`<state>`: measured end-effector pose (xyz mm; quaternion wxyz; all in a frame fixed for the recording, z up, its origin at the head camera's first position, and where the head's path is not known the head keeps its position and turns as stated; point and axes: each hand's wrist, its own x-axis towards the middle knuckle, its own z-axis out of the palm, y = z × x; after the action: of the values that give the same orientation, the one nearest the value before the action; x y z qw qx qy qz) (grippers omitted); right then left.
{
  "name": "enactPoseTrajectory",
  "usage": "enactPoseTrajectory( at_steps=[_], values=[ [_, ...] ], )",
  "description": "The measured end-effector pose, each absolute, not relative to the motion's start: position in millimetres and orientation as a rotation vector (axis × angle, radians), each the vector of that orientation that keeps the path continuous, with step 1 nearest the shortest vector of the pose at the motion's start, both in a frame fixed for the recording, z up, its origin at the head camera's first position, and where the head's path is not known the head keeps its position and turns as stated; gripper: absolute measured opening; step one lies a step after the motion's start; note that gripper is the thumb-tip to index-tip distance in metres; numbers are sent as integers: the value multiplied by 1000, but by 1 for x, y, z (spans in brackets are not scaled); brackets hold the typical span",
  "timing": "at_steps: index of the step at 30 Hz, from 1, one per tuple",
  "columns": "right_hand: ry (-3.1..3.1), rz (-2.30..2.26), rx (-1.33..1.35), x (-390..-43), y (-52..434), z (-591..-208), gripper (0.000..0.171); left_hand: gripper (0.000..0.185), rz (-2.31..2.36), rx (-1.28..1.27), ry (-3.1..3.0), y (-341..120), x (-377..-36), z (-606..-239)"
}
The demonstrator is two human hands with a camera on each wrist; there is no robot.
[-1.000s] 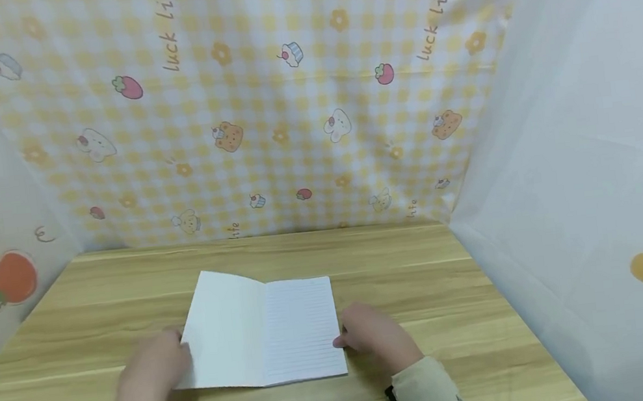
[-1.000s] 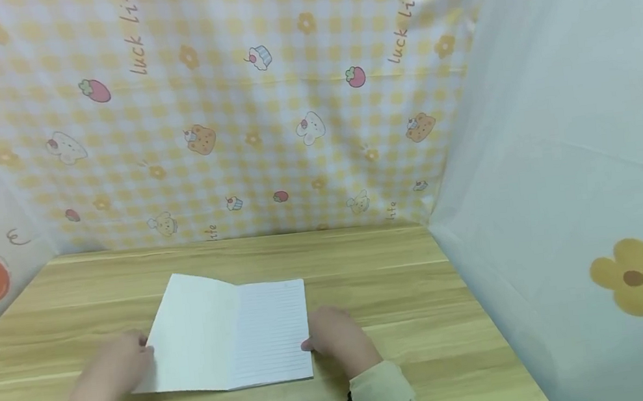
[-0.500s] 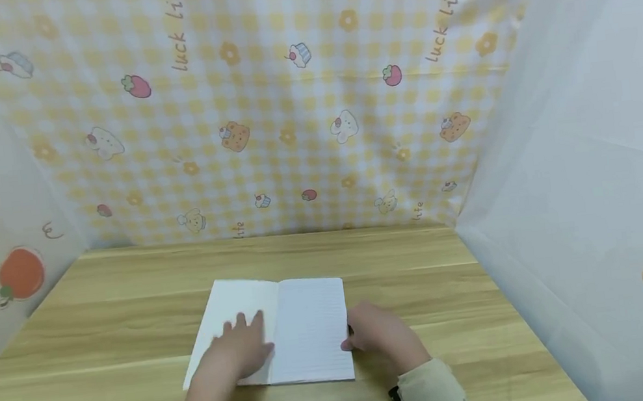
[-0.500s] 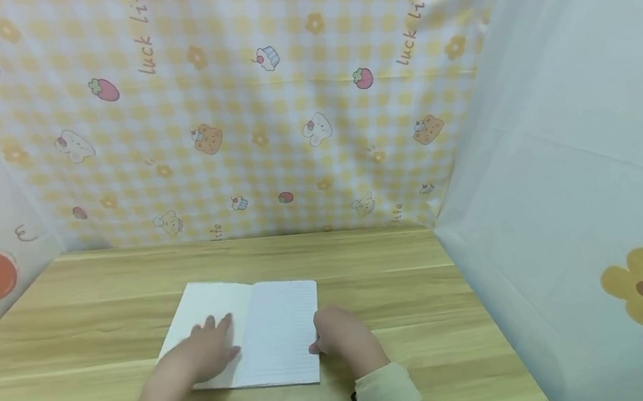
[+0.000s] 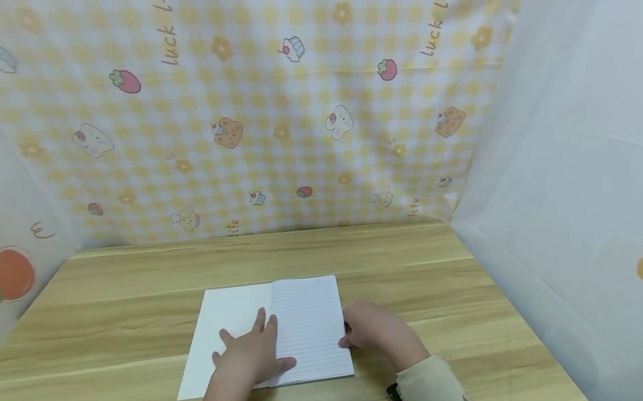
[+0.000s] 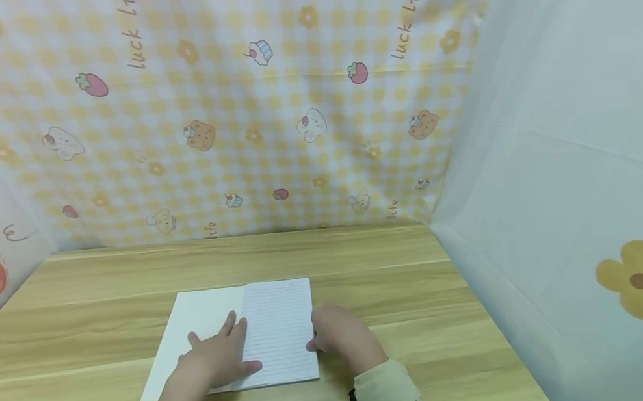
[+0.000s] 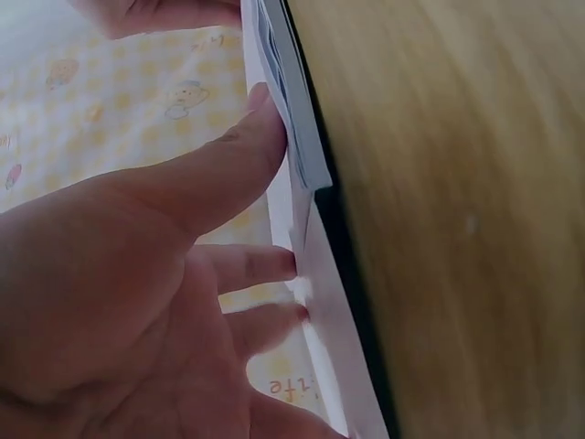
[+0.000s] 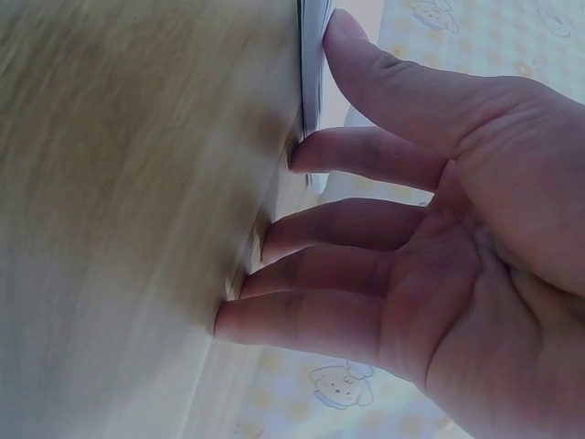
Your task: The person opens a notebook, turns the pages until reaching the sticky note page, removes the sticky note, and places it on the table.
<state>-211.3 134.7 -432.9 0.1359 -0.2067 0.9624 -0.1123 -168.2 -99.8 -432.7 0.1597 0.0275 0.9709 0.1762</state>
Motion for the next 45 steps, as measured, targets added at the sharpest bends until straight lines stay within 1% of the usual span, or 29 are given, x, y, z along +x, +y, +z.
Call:
enactPoseTrajectory(
  at_steps=[7,14,22,24,27,30,33,35,37,40,42,44,45],
  values=[
    [2756,-384,-576,-210,138,-428,29,94,496,97,2759,-99,-170,-431],
    [2738,-347,-602,-212,139,-430,38,94,526,62,2739,-100,-178,-428],
    [2734,-376,-580,-210,137,-432,38,95,560,90,2724,-100,-178,-429],
    [2741,-377,-571,-209,136,-433,39,103,563,92,2720,-101,-178,-427],
    [2746,-381,-545,-207,134,-433,39,122,560,100,2713,-103,-176,-426],
    [2757,-357,-535,-206,132,-433,44,138,543,108,2703,-103,-176,-426],
    [2764,-331,-537,-205,131,-432,52,142,531,130,2698,-104,-177,-426],
    [2760,-328,-538,-205,131,-431,51,140,538,169,2692,-106,-179,-427],
    [2750,-344,-538,-205,131,-431,48,131,568,236,2689,-111,-181,-427],
    [2736,-356,-554,-207,133,-430,45,109,638,347,2692,-121,-185,-427],
    [2729,-358,-557,-208,135,-430,46,93,701,365,2698,-128,-186,-426],
    [2722,-339,-559,-208,135,-430,47,82,775,357,2713,-135,-184,-426],
    [2720,-326,-560,-208,134,-430,48,80,814,350,2726,-138,-183,-426]
  ],
)
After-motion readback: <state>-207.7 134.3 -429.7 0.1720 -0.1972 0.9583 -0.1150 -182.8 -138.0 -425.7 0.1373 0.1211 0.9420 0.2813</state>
